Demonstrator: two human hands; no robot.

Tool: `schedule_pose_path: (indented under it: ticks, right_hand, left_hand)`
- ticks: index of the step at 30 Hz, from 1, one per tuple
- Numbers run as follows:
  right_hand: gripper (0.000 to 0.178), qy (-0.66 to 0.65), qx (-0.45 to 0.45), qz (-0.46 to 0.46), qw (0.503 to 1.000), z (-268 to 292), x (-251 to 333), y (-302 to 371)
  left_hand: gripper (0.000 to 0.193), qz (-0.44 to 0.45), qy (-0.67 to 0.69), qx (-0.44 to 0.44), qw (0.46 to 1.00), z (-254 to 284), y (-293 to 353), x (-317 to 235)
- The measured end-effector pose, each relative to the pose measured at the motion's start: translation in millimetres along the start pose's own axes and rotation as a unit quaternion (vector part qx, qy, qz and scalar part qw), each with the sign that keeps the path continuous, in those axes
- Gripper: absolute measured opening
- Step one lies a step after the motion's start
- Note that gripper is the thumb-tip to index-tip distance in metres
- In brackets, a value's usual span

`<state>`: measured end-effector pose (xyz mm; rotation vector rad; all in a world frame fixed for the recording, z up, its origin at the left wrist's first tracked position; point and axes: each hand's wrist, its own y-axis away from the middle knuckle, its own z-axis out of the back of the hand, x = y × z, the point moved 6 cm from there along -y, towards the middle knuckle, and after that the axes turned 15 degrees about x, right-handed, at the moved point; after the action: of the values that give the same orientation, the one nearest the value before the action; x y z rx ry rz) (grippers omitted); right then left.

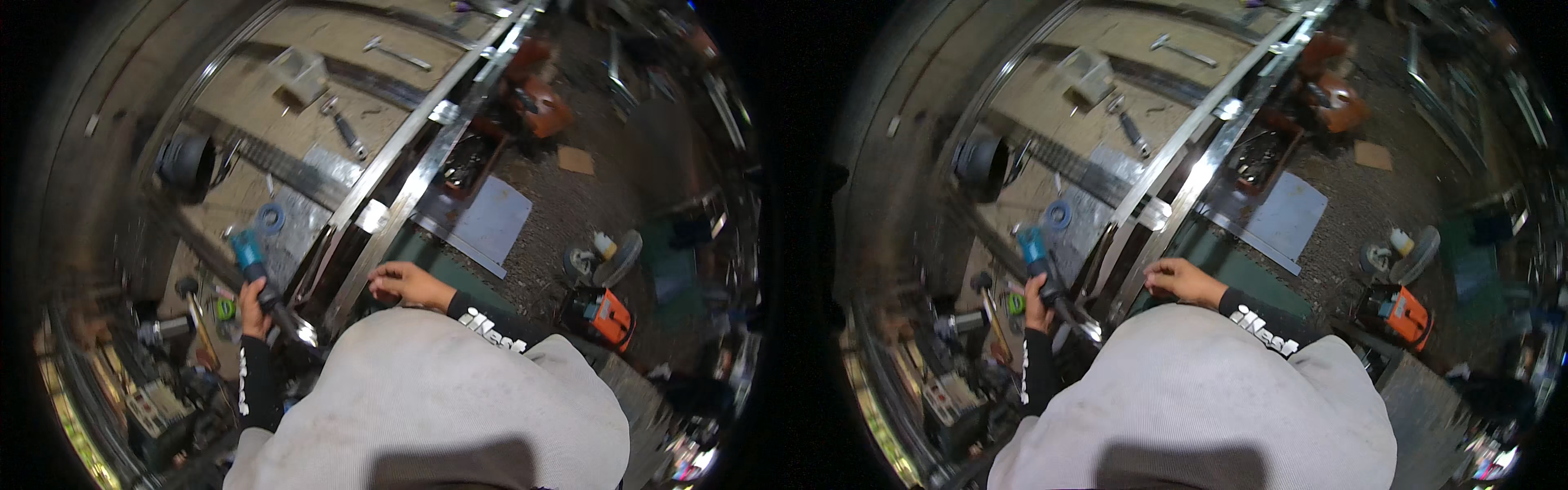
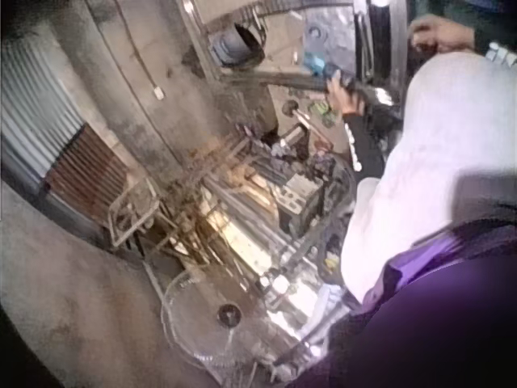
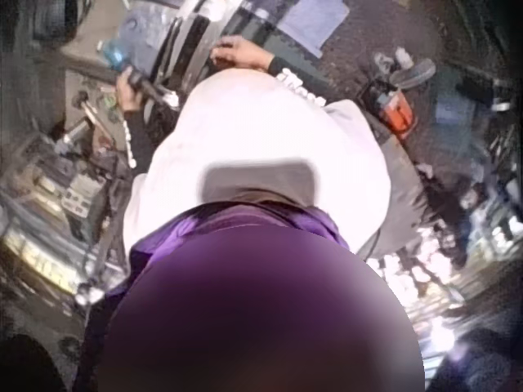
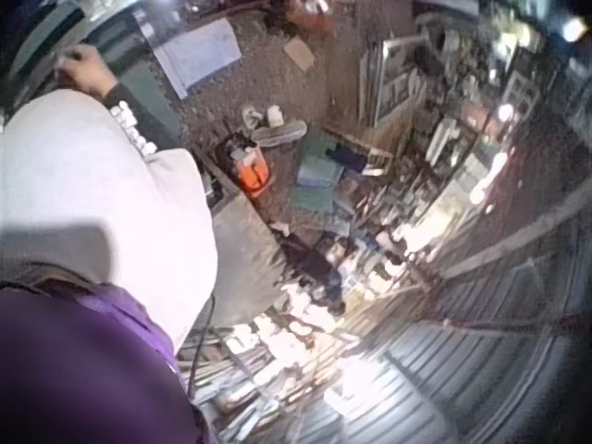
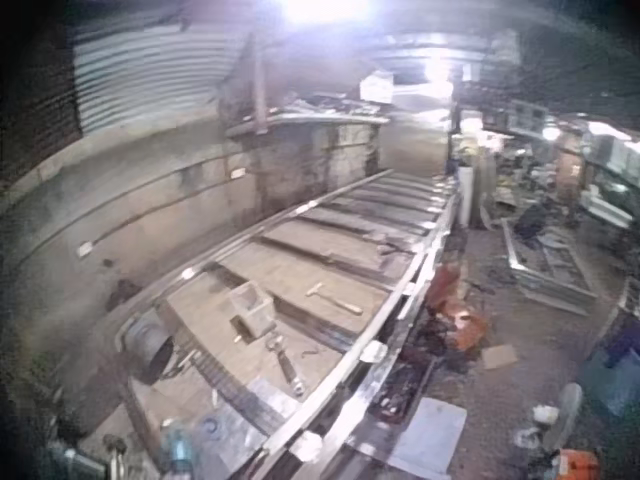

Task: The person measures and marks metal bars using a tape measure and marker, then uses an angle grinder to cut the bars, producing sparks. They repeatedly measure, mark, and cut sections of the metal frame on a workbench.

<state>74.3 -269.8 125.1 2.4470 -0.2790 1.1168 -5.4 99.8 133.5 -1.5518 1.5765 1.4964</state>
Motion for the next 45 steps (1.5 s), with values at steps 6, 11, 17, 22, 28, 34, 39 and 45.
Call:
schedule_pose_path:
  ticks: [6,11,17,22,28,34,39,45]
  right_hand:
    - [0.053,-0.174,0.003,0.03,0.984,3,52,-85]
    - [0.081,-0.209,0.056,0.12,0.969,22,87,-85]
    - [0.074,-0.219,0.005,0.152,0.964,49,89,-55]
    - [0.076,-0.255,-0.042,0.173,0.95,75,82,-51]
    - [0.084,-0.218,-0.034,0.158,0.963,105,76,-35]
    - [0.088,-0.113,-0.083,0.077,0.987,153,109,-3]
    - [0.085,-0.039,-0.125,-0.008,0.991,157,117,9]
    - [0.068,0.078,-0.168,-0.154,0.971,115,87,3]
  left_hand:
    - [0.052,-0.055,0.049,0.196,0.978,-186,4,11]
    - [0.074,-0.13,-0.28,0.164,0.937,-251,-11,10]
    - [0.09,-0.04,-0.386,0.144,0.91,-284,-2,27]
    - [0.093,-0.043,-0.484,0.147,0.861,-298,-9,38]
    - [0.077,-0.041,-0.584,0.249,0.772,-304,-7,39]
    - [0.052,-0.189,-0.589,0.005,0.786,-199,-17,21]
    - [0.048,0.016,-0.627,0.066,0.776,-103,-67,73]
    - [0.034,0.023,-0.575,0.097,0.812,-78,-81,118]
